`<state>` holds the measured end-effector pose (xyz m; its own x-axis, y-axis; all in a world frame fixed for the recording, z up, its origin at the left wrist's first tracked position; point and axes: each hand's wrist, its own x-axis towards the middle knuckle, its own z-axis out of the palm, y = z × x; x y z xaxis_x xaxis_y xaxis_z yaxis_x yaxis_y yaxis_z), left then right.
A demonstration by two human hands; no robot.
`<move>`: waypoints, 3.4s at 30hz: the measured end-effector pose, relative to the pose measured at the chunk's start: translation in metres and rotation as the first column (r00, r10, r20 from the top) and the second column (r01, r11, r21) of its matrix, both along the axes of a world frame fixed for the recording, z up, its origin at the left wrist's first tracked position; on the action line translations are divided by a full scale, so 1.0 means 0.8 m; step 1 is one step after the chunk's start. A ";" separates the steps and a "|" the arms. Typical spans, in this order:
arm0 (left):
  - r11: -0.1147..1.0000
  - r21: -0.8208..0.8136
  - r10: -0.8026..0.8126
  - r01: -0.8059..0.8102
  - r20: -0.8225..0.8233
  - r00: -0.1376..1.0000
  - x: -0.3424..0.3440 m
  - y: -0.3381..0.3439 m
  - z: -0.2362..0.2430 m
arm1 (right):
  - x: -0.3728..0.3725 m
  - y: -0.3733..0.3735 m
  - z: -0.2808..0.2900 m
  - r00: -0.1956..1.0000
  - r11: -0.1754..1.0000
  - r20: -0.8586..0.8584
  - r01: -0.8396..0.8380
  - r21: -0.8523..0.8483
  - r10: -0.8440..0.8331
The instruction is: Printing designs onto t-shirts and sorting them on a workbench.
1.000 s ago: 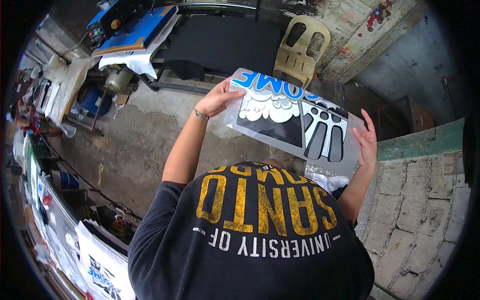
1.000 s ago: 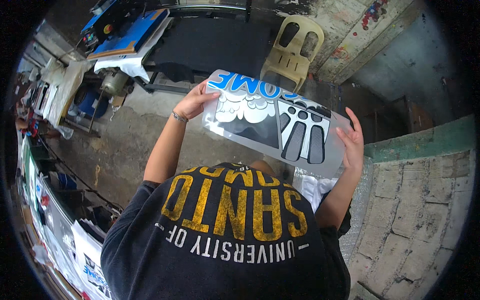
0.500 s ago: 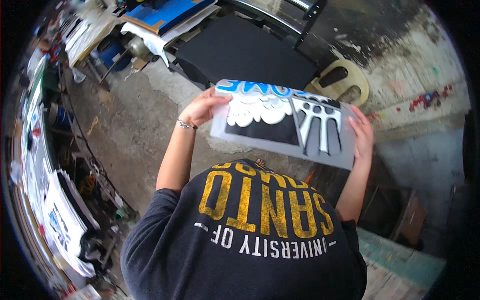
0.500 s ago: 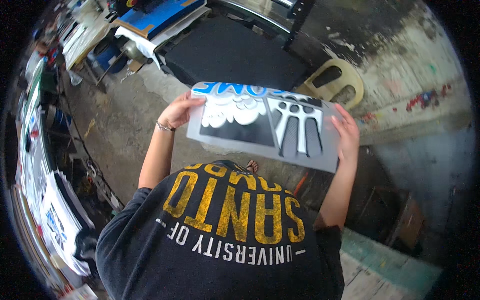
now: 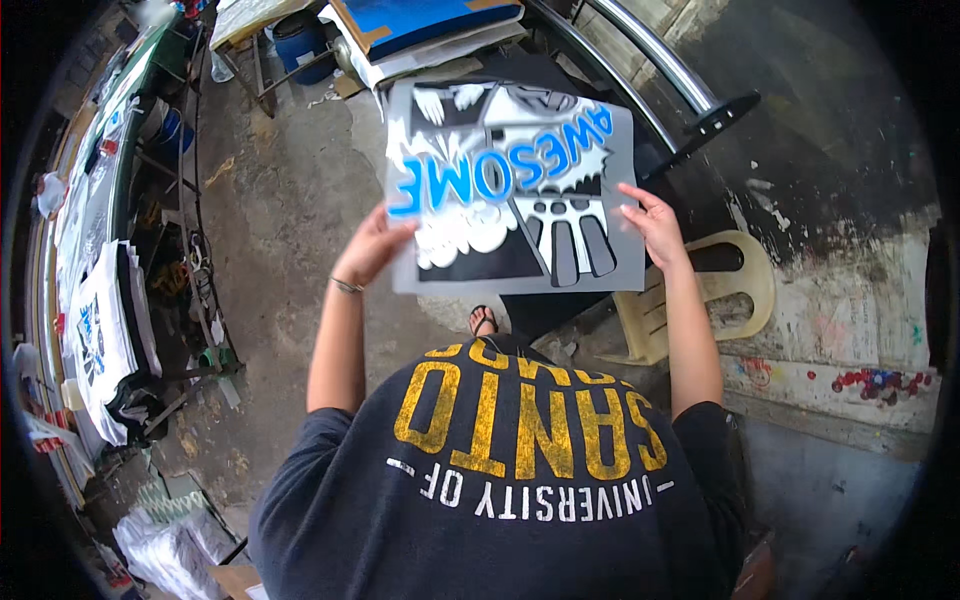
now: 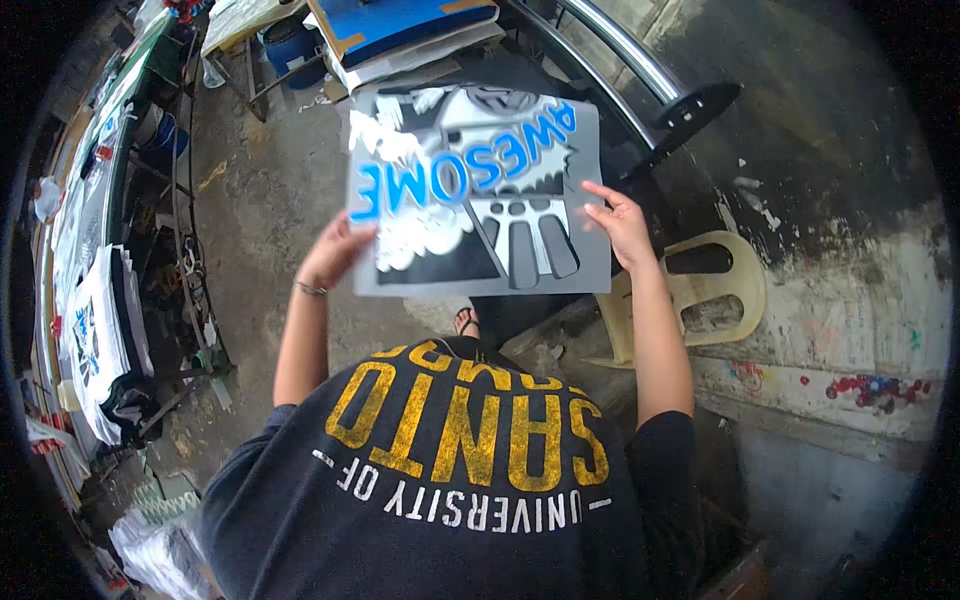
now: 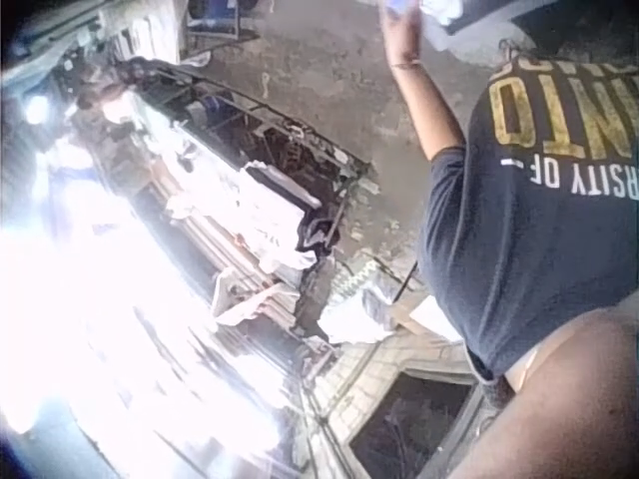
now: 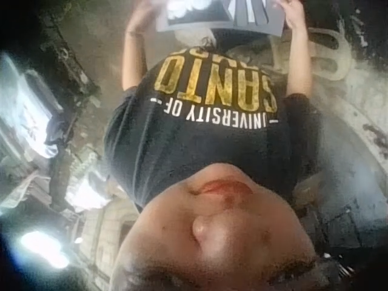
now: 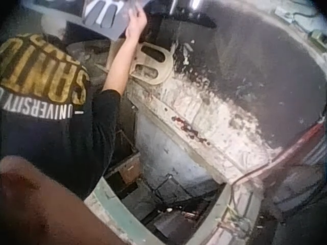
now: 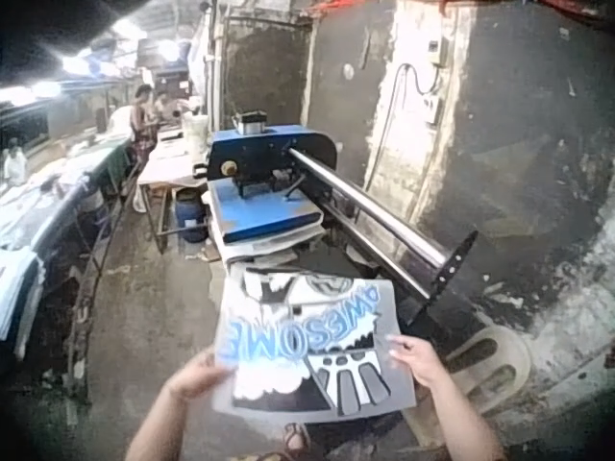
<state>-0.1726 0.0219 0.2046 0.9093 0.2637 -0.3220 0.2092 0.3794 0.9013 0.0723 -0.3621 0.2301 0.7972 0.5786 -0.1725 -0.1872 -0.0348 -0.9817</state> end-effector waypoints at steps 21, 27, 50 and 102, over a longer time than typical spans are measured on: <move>0.689 0.678 0.468 -0.257 -0.144 0.872 0.086 -0.165 -0.114 | 0.234 0.028 -0.128 0.918 0.909 0.270 -0.178 -0.376 0.291; -0.105 0.980 0.264 -0.170 0.192 0.945 0.172 -0.186 0.032 | 0.216 0.069 -0.034 -0.107 0.865 0.894 -0.227 -0.448 0.435; 0.853 -0.048 0.494 -0.519 -0.247 0.834 0.023 0.032 0.115 | 0.084 0.164 -0.129 0.825 0.886 -0.326 -0.406 0.224 0.461; -0.155 0.988 0.488 0.022 0.057 0.871 0.416 -0.027 -0.182 | 0.339 0.128 -0.177 0.663 0.860 0.581 -0.201 -0.470 0.472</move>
<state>0.1599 0.0004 0.0592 0.6397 0.6798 0.3588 0.6332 -0.7307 0.2555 0.3432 -0.2596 0.0882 0.5371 0.8401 0.0761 0.5906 -0.3101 -0.7450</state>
